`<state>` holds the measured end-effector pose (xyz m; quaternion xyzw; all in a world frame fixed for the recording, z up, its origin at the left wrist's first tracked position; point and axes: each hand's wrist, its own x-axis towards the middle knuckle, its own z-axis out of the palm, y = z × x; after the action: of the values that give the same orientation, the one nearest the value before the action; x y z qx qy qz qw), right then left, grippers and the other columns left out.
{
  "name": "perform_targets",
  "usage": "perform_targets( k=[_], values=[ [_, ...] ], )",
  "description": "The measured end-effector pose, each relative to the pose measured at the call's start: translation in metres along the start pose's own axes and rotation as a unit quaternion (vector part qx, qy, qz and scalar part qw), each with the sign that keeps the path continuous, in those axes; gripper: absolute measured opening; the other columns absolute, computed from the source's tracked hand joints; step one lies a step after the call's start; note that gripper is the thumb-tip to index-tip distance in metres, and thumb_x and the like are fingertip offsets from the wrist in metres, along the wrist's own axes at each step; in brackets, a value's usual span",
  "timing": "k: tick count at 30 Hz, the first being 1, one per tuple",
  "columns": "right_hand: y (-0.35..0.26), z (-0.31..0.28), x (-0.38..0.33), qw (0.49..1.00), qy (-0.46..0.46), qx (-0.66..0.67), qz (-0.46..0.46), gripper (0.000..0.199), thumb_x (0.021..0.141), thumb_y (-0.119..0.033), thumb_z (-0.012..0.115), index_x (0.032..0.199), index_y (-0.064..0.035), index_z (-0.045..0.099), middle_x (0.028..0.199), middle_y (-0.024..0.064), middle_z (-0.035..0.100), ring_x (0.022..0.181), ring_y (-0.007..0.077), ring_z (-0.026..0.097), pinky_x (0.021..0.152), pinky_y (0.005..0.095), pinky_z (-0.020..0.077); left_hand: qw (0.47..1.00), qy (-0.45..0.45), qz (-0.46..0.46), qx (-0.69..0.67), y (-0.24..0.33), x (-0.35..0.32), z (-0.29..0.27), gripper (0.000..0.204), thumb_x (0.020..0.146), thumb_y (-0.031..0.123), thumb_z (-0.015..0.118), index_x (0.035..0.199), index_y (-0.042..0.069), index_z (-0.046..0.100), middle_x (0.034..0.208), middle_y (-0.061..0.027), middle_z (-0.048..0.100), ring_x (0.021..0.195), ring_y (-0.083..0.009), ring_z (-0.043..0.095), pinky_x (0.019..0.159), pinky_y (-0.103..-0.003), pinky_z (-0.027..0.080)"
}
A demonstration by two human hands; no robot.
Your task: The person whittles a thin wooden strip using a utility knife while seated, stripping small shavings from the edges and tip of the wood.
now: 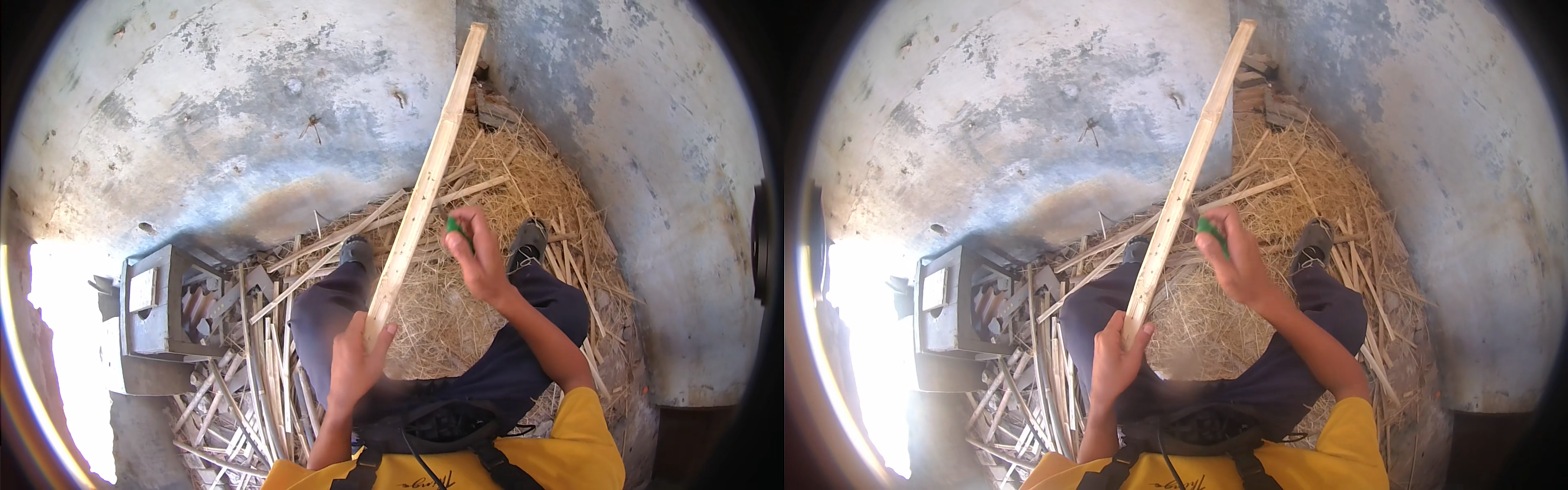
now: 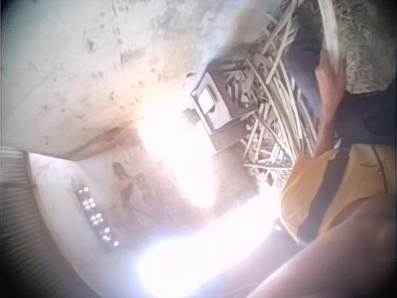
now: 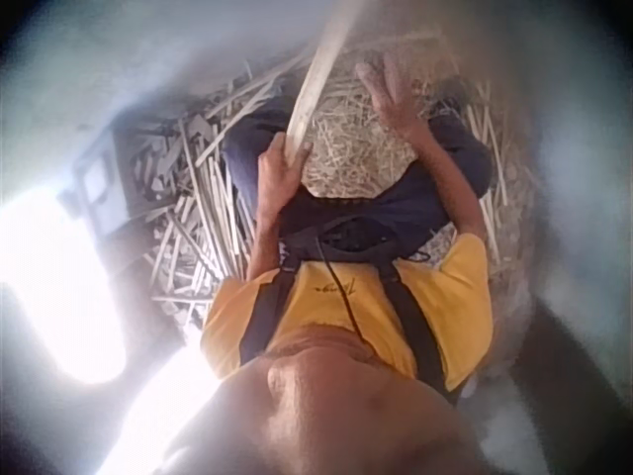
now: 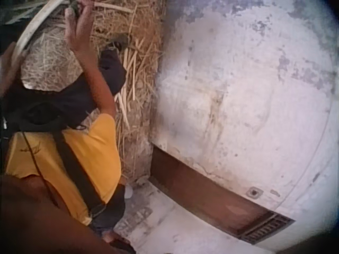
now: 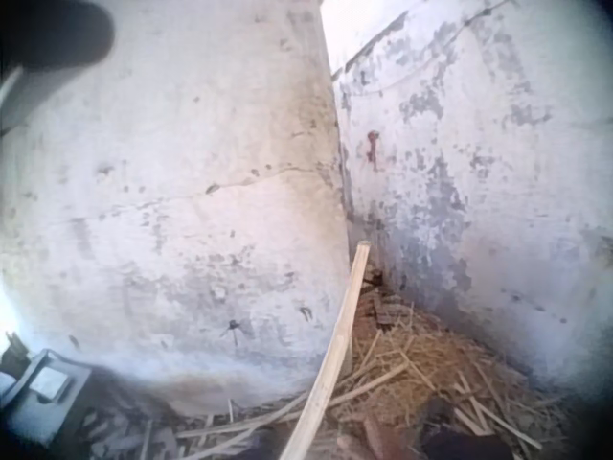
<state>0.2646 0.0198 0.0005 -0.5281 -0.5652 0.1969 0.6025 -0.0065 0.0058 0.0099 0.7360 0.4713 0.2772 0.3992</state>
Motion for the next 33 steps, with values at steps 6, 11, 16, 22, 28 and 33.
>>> perform_targets(
  k=[6,11,16,22,28,33],
  values=[
    [-0.013,0.02,-0.032,0.974,-0.141,-0.115,-0.133,0.032,0.101,-0.034,0.079,0.115,-0.007,0.07,0.096,0.0084,0.079,0.075,0.0225,0.079,0.058,0.0365,0.0575,0.999,-0.008,-0.017,-0.042,0.002,0.005,-0.005,0.032,0.105,0.018,0.074,0.09,-0.002,0.053,0.068,-0.0199,0.058,0.056,-0.034,0.053,0.056,-0.044,0.042],
    [-0.014,0.031,-0.038,0.963,-0.146,-0.146,-0.171,0.031,0.098,-0.03,0.081,0.116,-0.0061,0.074,0.092,0.0086,0.077,0.07,0.0255,0.076,0.056,0.0368,0.0564,0.998,-0.002,-0.006,-0.06,0.004,0.007,-0.006,0.032,0.106,0.016,0.072,0.091,-0.003,0.052,0.068,-0.0219,0.058,0.056,-0.0348,0.05,0.055,-0.045,0.041],
    [-0.016,0.034,-0.039,0.962,-0.133,-0.156,-0.183,0.029,0.098,-0.029,0.081,0.114,-0.0055,0.075,0.086,0.0068,0.073,0.065,0.0253,0.072,0.053,0.037,0.0545,0.999,-0.016,0.003,-0.05,0.009,0.008,-0.011,0.03,0.107,0.015,0.07,0.091,-0.004,0.052,0.068,-0.0229,0.058,0.056,-0.0354,0.049,0.055,-0.045,0.041],
    [-0.021,0.033,-0.04,0.957,-0.121,-0.18,-0.19,0.029,0.097,-0.028,0.081,0.113,-0.0056,0.075,0.082,0.0058,0.07,0.062,0.024,0.07,0.052,0.0366,0.0532,0.996,-0.038,0.0,-0.079,0.014,0.009,-0.012,0.027,0.108,0.013,0.069,0.093,-0.004,0.054,0.067,-0.022,0.057,0.056,-0.0346,0.047,0.056,-0.044,0.04],
    [-0.019,0.034,-0.038,0.956,-0.104,-0.184,-0.201,0.029,0.097,-0.029,0.081,0.113,-0.0061,0.074,0.082,0.0054,0.07,0.062,0.0236,0.07,0.052,0.0366,0.0531,0.998,-0.026,0.008,-0.058,0.007,0.007,-0.009,0.029,0.107,0.013,0.069,0.09,-0.003,0.052,0.066,-0.0236,0.054,0.056,-0.0416,0.046,0.055,-0.047,0.038],
    [-0.022,0.033,-0.038,0.955,-0.117,-0.195,-0.189,0.026,0.095,-0.026,0.084,0.107,-0.0038,0.075,0.081,0.0073,0.071,0.062,0.0244,0.07,0.053,0.0368,0.0529,0.999,-0.013,0.01,-0.05,0.008,0.004,-0.008,0.032,0.107,0.014,0.069,0.089,-0.003,0.05,0.067,-0.0257,0.054,0.061,-0.0491,0.048,0.055,-0.05,0.037]
  ],
)
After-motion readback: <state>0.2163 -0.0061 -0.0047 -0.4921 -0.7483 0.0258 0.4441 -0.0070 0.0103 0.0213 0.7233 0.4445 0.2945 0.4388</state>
